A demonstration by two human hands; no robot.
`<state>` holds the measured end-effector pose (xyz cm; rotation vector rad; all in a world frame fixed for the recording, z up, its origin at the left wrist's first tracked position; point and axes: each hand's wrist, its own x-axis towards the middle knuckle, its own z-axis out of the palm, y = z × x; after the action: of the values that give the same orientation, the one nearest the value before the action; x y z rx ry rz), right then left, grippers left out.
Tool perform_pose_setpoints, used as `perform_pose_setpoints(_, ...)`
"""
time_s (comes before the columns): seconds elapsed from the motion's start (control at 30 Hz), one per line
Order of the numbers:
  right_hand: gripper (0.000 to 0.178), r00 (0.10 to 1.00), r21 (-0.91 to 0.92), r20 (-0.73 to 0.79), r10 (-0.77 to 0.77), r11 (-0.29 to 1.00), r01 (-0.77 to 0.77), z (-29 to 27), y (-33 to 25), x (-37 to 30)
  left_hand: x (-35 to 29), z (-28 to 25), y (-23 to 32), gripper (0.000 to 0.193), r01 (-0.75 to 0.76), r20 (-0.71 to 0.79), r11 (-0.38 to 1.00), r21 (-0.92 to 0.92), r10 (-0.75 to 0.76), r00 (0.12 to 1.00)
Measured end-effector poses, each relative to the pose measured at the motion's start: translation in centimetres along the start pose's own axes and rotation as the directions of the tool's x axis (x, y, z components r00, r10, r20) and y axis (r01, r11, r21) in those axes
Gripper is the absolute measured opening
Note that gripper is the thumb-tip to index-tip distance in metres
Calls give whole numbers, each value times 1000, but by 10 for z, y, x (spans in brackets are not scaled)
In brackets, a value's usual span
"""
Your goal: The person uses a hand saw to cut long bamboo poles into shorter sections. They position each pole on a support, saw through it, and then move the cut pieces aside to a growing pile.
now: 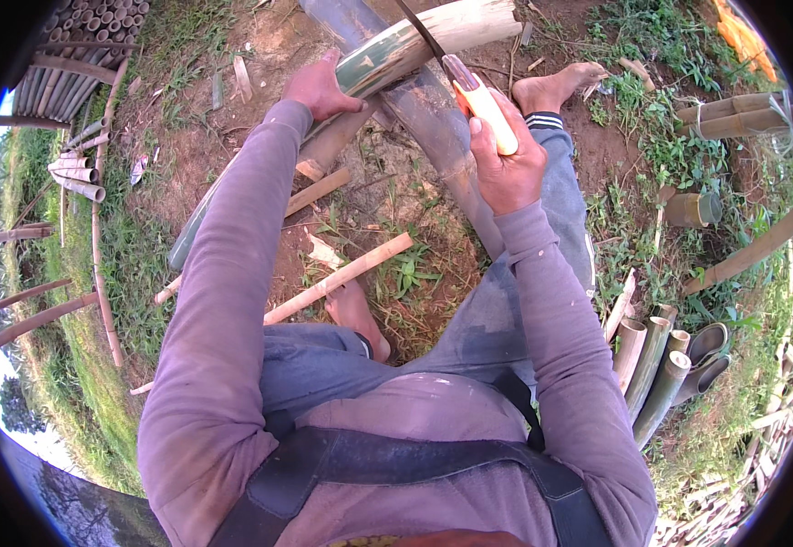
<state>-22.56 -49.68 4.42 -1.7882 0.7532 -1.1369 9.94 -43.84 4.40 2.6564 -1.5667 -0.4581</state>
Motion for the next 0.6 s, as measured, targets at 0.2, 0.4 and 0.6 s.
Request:
perform_pose_setpoints(0.2,48,991,-9,-32,-127,992,127,-26,13,-50,3,1,2,121,18,-7,1000,-21,-18,1000)
perform_pose_setpoints(0.4,49,995,-76,-5,-99,992,99,-35,-15,-45,1,3,-2,119,-1,-44,1000,-23,0,999)
perform_pose_setpoints(0.6,43,998,36,-47,52,998,-51,-38,-3,-32,2,-2,5,121,7,-9,998,-64,-7,1000)
